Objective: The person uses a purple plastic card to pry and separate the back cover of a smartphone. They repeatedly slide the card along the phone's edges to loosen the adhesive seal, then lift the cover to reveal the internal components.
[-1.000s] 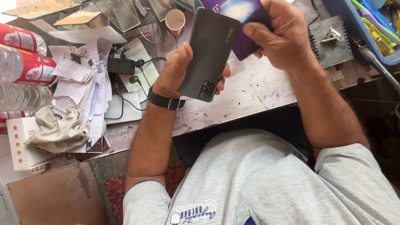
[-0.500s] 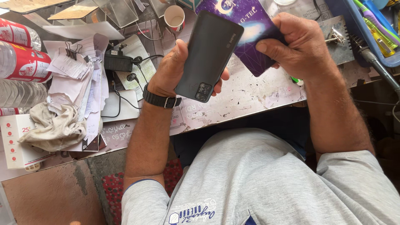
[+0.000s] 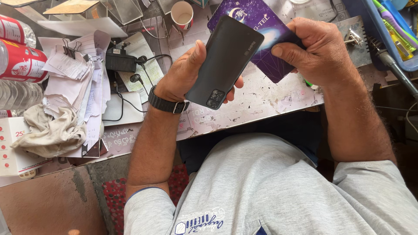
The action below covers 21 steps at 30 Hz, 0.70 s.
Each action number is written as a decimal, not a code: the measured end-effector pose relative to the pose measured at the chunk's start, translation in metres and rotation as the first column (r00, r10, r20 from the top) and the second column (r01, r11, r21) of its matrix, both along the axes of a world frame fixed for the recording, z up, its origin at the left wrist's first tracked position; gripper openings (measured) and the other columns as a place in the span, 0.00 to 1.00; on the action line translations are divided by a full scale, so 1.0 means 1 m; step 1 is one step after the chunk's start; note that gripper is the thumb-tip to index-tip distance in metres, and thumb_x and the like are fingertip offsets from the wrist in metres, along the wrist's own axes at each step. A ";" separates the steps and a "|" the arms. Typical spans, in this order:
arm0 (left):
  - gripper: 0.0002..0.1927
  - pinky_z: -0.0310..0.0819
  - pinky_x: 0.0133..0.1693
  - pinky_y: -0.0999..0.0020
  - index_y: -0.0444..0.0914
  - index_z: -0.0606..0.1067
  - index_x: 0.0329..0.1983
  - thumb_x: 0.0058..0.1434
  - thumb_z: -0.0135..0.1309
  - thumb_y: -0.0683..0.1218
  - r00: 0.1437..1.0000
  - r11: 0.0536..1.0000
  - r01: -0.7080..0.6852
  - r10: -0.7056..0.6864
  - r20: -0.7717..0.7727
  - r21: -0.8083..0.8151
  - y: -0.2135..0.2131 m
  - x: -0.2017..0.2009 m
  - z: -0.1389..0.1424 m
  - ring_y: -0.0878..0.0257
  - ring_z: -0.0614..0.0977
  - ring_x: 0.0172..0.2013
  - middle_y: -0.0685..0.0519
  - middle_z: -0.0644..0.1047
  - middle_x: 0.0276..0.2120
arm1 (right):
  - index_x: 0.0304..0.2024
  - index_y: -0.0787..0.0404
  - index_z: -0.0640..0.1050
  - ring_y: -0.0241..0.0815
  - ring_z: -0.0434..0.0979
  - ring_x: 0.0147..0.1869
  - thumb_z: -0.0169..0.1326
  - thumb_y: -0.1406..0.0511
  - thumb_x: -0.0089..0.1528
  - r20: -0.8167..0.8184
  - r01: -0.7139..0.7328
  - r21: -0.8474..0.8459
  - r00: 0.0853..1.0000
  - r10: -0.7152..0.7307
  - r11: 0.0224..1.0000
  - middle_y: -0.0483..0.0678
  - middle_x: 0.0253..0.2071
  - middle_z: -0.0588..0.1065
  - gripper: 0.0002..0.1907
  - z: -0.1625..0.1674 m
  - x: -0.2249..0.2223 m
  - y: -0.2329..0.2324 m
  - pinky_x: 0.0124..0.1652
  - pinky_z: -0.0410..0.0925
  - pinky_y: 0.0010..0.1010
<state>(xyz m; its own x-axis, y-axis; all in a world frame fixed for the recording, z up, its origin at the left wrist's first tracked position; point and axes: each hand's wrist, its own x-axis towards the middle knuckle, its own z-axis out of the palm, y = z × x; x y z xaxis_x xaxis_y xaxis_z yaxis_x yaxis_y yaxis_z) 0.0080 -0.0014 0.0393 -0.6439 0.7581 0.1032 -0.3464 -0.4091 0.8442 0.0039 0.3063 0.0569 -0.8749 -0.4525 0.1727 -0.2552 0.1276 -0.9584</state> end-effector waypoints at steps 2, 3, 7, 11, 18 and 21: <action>0.40 0.86 0.33 0.61 0.29 0.69 0.62 0.72 0.40 0.71 1.000 1.000 0.023 -0.023 -0.013 0.003 -0.001 -0.003 0.000 0.52 0.86 0.35 0.35 0.81 0.43 | 0.47 0.67 0.78 0.24 0.72 0.27 0.60 0.68 0.71 -0.007 0.004 0.011 1.000 -0.004 1.000 0.45 0.28 0.76 0.07 0.000 -0.001 -0.001 0.25 0.65 0.15; 0.40 0.86 0.32 0.61 0.29 0.70 0.61 0.72 0.40 0.71 0.999 1.000 0.019 -0.019 -0.026 -0.008 -0.001 -0.003 -0.001 0.52 0.87 0.35 0.36 0.81 0.42 | 0.47 0.67 0.78 0.25 0.71 0.27 0.60 0.68 0.71 -0.018 0.003 0.037 1.000 -0.003 0.999 0.45 0.28 0.76 0.07 0.000 -0.002 -0.001 0.24 0.64 0.15; 0.40 0.86 0.32 0.63 0.29 0.71 0.60 0.72 0.40 0.71 0.998 1.000 0.013 -0.014 -0.063 -0.025 0.000 -0.003 -0.003 0.53 0.86 0.34 0.36 0.81 0.40 | 0.45 0.67 0.78 0.25 0.71 0.25 0.60 0.67 0.71 -0.029 -0.004 0.086 1.000 0.007 0.996 0.45 0.26 0.76 0.07 -0.001 -0.007 0.001 0.23 0.63 0.15; 0.41 0.86 0.32 0.62 0.29 0.72 0.59 0.73 0.40 0.71 0.996 1.000 0.013 -0.015 -0.083 -0.018 0.001 -0.004 -0.004 0.53 0.87 0.34 0.36 0.81 0.40 | 0.43 0.68 0.77 0.26 0.72 0.27 0.60 0.67 0.71 -0.060 -0.013 0.113 0.998 0.020 0.994 0.46 0.28 0.76 0.08 -0.002 -0.009 0.003 0.25 0.66 0.16; 0.39 0.87 0.33 0.60 0.30 0.70 0.61 0.73 0.40 0.70 0.999 1.000 -0.016 0.015 -0.048 -0.024 0.000 -0.003 -0.005 0.53 0.87 0.34 0.36 0.81 0.41 | 0.46 0.67 0.77 0.25 0.71 0.24 0.59 0.67 0.71 0.006 -0.035 0.051 0.999 0.034 0.998 0.46 0.27 0.76 0.07 -0.006 -0.012 0.001 0.22 0.65 0.16; 0.39 0.87 0.35 0.59 0.30 0.70 0.60 0.73 0.39 0.70 0.998 0.998 -0.037 0.034 -0.055 -0.054 0.002 -0.002 -0.007 0.53 0.87 0.34 0.36 0.81 0.42 | 0.46 0.67 0.77 0.26 0.72 0.25 0.59 0.67 0.71 -0.001 -0.018 0.059 1.000 0.018 0.998 0.47 0.27 0.76 0.07 -0.009 -0.012 0.000 0.22 0.65 0.16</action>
